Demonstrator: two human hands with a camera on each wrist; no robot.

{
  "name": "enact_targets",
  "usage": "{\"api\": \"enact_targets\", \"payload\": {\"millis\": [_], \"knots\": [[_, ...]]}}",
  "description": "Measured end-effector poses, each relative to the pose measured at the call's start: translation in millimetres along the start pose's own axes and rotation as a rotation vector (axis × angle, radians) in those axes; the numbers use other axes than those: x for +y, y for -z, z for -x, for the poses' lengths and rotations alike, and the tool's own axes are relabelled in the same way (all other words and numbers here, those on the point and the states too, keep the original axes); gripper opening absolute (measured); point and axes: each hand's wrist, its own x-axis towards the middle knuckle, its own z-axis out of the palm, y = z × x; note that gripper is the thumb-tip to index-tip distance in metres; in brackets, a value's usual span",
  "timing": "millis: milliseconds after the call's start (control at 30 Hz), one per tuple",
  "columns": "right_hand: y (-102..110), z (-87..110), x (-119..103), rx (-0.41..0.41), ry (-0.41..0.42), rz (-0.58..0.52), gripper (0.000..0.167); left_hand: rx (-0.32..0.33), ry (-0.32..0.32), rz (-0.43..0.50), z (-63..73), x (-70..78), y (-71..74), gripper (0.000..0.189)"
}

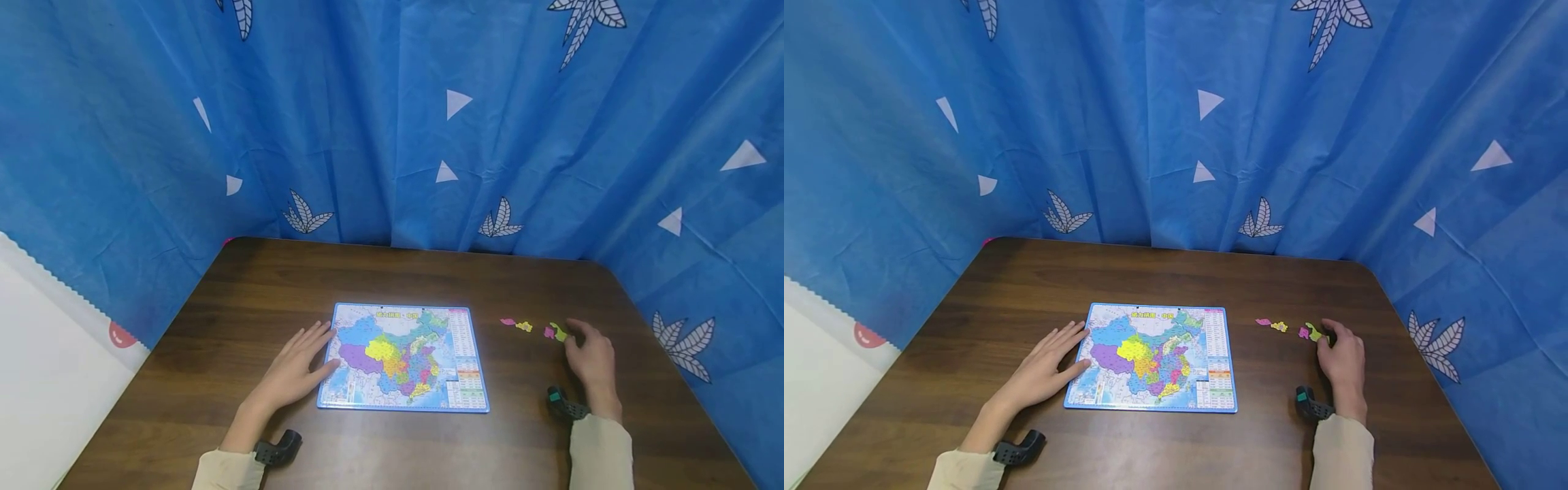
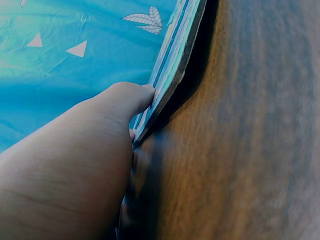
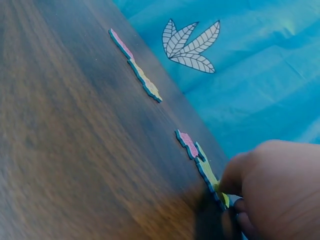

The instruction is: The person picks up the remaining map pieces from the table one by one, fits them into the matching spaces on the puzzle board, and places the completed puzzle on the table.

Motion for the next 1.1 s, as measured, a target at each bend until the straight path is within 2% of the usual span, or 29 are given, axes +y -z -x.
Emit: {"api": "enact_targets", "payload": {"millis": [100,367,1100], "knots": [[1.0,0.6,-0.9,-0.015,0.003,-0.004,0.050,0.004,-0.004,-0.004,0.1,-0.3,0.1,0.070],[0.1,1.6,-2.3,-0.031,0.164,0.020,0.047,-0.002,-0.002,-0.004,-0.1,0.7,0.7,0.069],[-3.1,2.3,-3.3,0.013,0.155,0.021,0.039,0.005,-0.009,-0.008,0.4,1.3,1.1,0.069]]}}
